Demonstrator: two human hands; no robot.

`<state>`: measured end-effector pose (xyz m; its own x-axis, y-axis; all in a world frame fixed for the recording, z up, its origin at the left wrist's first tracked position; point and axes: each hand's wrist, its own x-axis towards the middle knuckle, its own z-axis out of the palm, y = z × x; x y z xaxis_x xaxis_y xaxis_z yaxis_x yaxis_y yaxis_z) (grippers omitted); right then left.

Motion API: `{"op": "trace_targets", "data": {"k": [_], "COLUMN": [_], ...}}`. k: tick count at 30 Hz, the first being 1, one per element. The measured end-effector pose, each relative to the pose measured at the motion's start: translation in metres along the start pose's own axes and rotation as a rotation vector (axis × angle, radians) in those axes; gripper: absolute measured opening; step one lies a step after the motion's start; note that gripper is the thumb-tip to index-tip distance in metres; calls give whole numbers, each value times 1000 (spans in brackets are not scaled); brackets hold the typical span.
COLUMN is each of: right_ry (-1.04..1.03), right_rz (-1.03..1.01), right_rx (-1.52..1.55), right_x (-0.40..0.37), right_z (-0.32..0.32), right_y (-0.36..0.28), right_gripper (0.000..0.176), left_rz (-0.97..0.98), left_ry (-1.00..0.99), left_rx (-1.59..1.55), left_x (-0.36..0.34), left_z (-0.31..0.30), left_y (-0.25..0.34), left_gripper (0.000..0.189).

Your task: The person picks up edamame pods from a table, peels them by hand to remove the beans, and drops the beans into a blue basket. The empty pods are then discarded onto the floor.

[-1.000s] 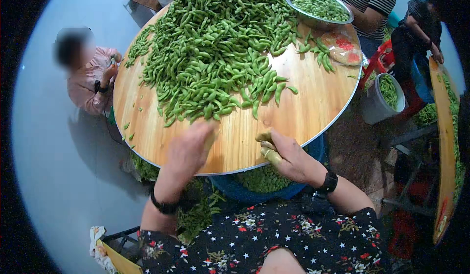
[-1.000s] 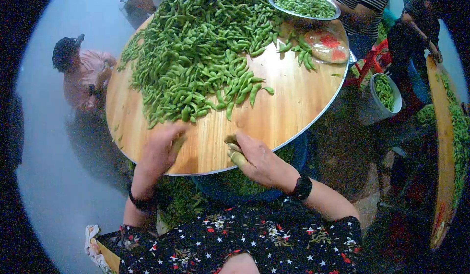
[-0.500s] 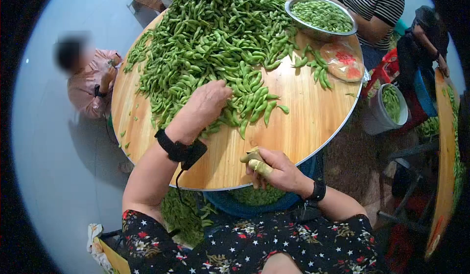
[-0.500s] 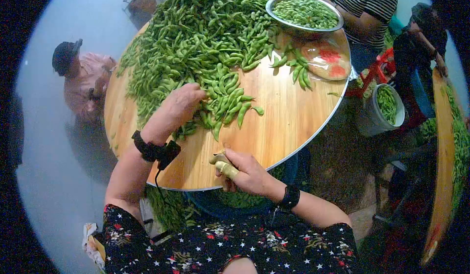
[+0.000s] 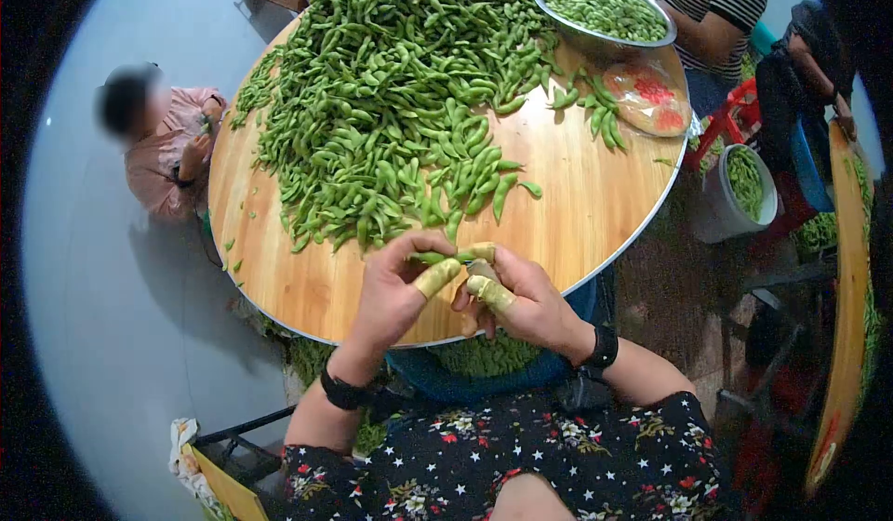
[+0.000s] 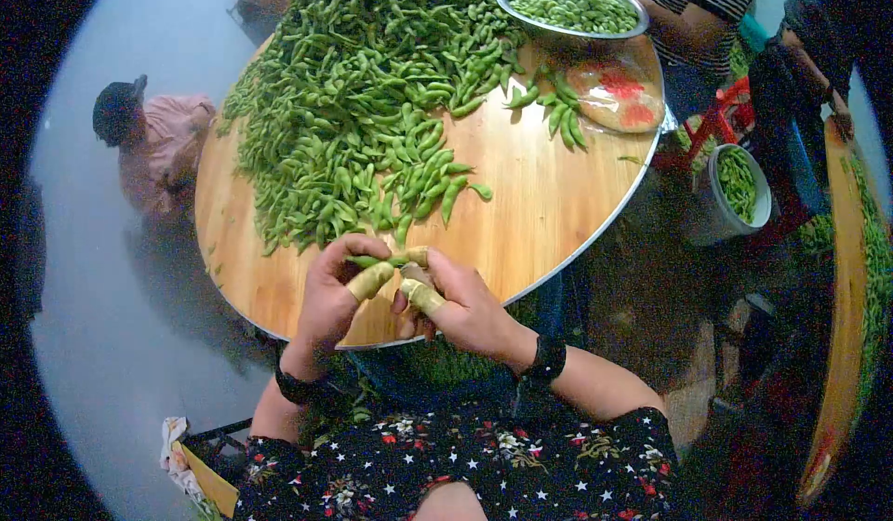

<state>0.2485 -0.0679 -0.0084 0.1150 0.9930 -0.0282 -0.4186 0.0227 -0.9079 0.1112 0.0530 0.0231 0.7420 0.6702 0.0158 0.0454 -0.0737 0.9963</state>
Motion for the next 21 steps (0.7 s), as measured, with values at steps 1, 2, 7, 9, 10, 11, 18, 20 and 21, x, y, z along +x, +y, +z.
{"op": "trace_targets", "data": {"k": [1, 2, 7, 9, 10, 11, 18, 20, 21], "right_ry": [-6, -13, -22, -25, -50, -76, -67, -87, -85], "right_rz": [21, 42, -54, -101, -109, -115, -28, -38, -36], "right_rx": [-57, -113, -268, -355, -467, -580, -633, -669, -670], "right_x": [-1, -3, -8, -9, -11, -12, -25, -28, -30], "right_z": [0, 1, 7, 7, 5, 5, 17, 19, 20], "right_y": [0, 1, 6, 6, 6, 6, -7, -7, -7], "right_gripper": [31, 28, 27, 25, 21, 19, 18, 19, 19], "left_rz": [74, 149, 318, 238, 236, 232, 263, 274, 284], "left_ry": [9, 17, 3, -35, -41, -80, -251, -264, -274], "left_rx": [194, 388, 779, 752, 748, 758, 810, 798, 791], "left_x": [-6, -11, -32, -38, -40, -40, -48, -51, -53], "left_z": [0, -1, -3, -5, -7, -10, -22, -23, -23], "left_y": [-2, -3, 15, 13, 13, 15, 16, 18, 19], "left_gripper": [17, 18, 21, 21, 21, 20, 16, 16, 16]}}
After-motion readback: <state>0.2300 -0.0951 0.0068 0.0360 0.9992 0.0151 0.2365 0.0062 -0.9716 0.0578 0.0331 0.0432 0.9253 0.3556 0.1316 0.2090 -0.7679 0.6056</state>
